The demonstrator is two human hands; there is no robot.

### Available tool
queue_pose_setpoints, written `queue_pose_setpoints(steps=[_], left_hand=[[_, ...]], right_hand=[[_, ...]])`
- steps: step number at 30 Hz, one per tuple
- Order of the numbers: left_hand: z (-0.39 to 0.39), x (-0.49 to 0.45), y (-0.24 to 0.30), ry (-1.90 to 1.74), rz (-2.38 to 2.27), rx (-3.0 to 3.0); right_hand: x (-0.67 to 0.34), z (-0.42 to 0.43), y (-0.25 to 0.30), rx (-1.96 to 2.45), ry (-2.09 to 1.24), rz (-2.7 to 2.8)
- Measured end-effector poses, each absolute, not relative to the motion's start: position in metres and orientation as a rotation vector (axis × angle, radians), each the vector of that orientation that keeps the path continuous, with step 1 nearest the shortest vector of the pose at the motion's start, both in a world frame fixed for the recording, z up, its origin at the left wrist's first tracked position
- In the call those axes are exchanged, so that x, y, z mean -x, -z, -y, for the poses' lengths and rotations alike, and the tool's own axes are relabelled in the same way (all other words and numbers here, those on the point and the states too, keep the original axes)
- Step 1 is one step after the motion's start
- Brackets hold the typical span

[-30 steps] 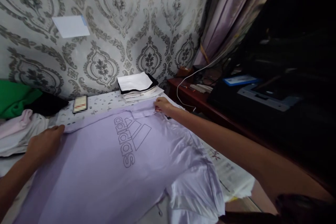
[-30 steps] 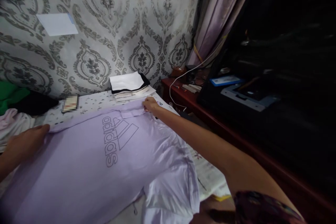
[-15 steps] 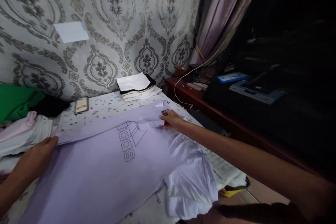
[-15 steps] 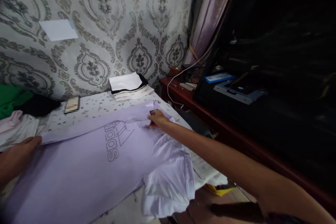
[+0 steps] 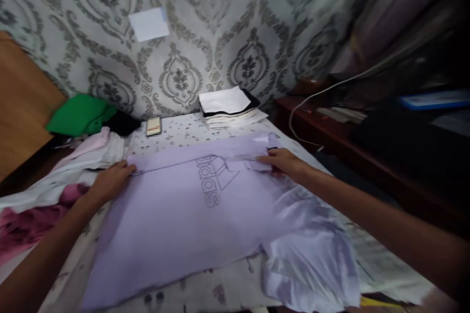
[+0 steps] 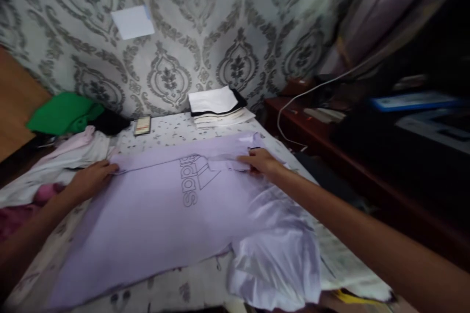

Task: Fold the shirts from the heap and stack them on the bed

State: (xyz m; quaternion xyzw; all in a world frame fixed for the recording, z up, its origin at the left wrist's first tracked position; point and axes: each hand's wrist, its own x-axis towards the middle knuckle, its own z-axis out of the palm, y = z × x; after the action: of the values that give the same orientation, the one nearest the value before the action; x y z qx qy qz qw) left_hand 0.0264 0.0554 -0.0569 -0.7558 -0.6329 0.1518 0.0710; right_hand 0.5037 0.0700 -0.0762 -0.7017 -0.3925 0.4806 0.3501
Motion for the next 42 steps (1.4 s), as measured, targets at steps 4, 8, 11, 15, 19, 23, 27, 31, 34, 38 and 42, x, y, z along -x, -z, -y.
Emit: queue_pose_setpoints(steps=[4, 8, 11, 15, 19, 23, 27, 31, 34, 38, 42], left_hand=[[-0.053, -0.027, 0.049, -0.449, 1.924, 2.178], [-0.049, -0.017, 0.041, -0.387, 1.986, 2.225], [-0.048, -0.013, 0.037, -0.343, 2.045, 2.266], [-0.057, -0.022, 0.046, -0.138, 2.012, 2.367], [-0.07, -0.036, 0.06, 0.03, 1.898, 2.46], [-0.072, -0.039, 0.062, -0.278, 1.906, 2.269], [-0.07, -0.036, 0.058, -0.43, 1.842, 2.148], [-0.081, -0.038, 0.056, -0.391, 1.898, 2.131], [-0.09, -0.058, 0.061, -0.097, 1.973, 2.321], [-0.076, -0.124, 0.074, 0.411, 1.715, 2.801], [-0.056, -0.22, 0.081, 0.453, 1.023, 3.041]], right_hand=[[-0.505, -0.074, 0.079, 1.82, -1.276, 1.012], [-0.505, -0.074, 0.082, 1.753, -1.231, 0.821], [-0.499, -0.07, 0.081, 1.69, -1.173, 0.777], [-0.492, -0.065, 0.077, 1.596, -1.169, 0.759], [-0.491, -0.06, 0.075, 1.452, -1.228, 0.697], [-0.501, -0.05, 0.079, 1.728, -1.311, 0.917], [-0.523, -0.057, 0.082, 1.978, -0.975, 1.421], [-0.543, -0.099, 0.076, 2.176, -0.412, 1.604], [-0.55, -0.142, 0.076, 2.297, -0.311, 1.502], [-0.55, -0.185, 0.088, 2.369, -0.382, 1.425], [-0.552, -0.197, 0.103, 2.371, -0.385, 1.422]])
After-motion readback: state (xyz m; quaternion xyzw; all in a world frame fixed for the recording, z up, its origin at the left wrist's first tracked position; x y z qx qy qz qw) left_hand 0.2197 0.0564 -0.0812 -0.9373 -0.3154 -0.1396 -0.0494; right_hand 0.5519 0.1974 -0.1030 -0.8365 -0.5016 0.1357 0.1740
